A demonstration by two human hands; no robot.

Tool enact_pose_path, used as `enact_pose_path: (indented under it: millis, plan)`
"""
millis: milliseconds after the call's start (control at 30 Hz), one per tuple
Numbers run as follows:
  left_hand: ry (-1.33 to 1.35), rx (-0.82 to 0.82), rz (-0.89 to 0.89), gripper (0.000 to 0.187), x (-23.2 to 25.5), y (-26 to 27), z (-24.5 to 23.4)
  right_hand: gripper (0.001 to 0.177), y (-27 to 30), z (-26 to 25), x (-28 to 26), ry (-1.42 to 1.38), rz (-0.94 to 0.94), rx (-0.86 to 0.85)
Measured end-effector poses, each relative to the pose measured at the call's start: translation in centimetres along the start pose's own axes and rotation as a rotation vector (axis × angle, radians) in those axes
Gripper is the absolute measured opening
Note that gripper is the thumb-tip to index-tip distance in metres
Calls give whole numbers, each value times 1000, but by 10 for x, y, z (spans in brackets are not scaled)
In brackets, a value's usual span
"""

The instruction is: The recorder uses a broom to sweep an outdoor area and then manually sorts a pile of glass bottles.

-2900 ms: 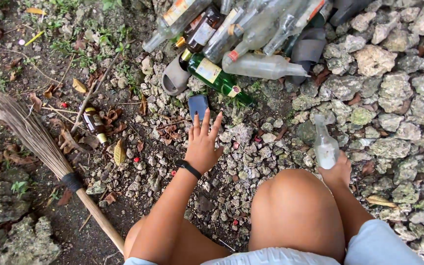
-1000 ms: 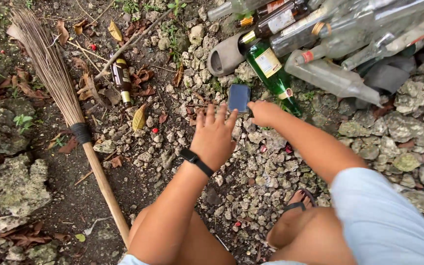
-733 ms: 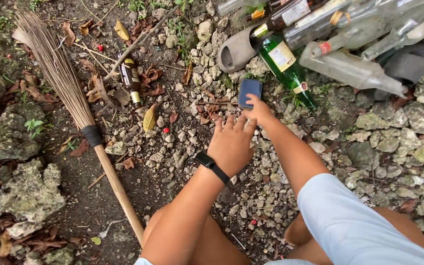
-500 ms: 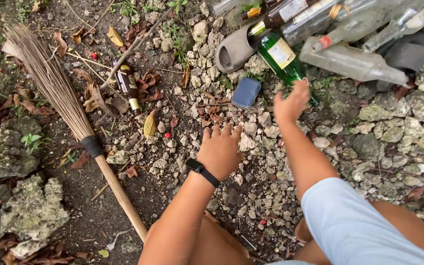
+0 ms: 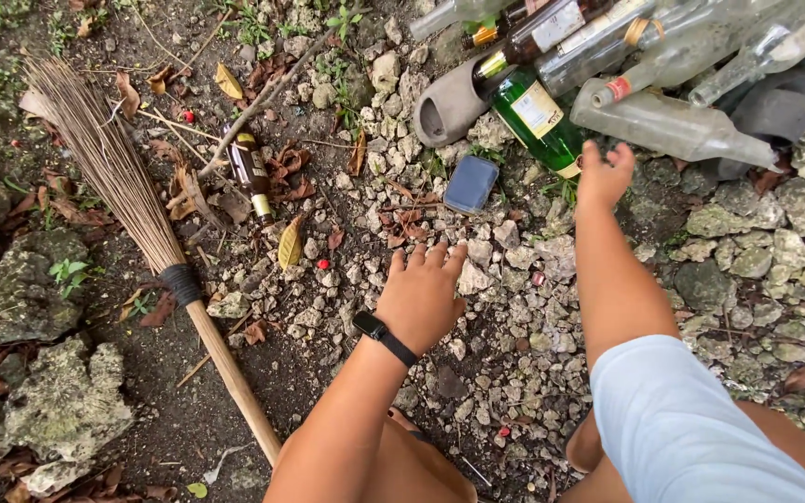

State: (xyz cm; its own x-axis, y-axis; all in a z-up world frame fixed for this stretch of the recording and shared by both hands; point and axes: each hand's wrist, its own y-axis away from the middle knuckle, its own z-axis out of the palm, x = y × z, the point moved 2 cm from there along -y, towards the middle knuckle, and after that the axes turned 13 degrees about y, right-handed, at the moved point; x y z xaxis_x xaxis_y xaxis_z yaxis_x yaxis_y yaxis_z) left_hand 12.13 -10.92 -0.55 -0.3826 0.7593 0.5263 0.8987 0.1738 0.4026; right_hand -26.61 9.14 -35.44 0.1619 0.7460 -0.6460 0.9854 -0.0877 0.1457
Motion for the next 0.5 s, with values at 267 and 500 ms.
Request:
enact_pose_path:
  millis: [267, 500]
  plan:
    - [4, 48, 62, 80, 21, -5, 4, 98, -11, -97, -56, -965, 498, -117]
    - [-40, 34, 89, 79, 38, -15, 12, 111, -11, -103, -47, -969, 514, -141]
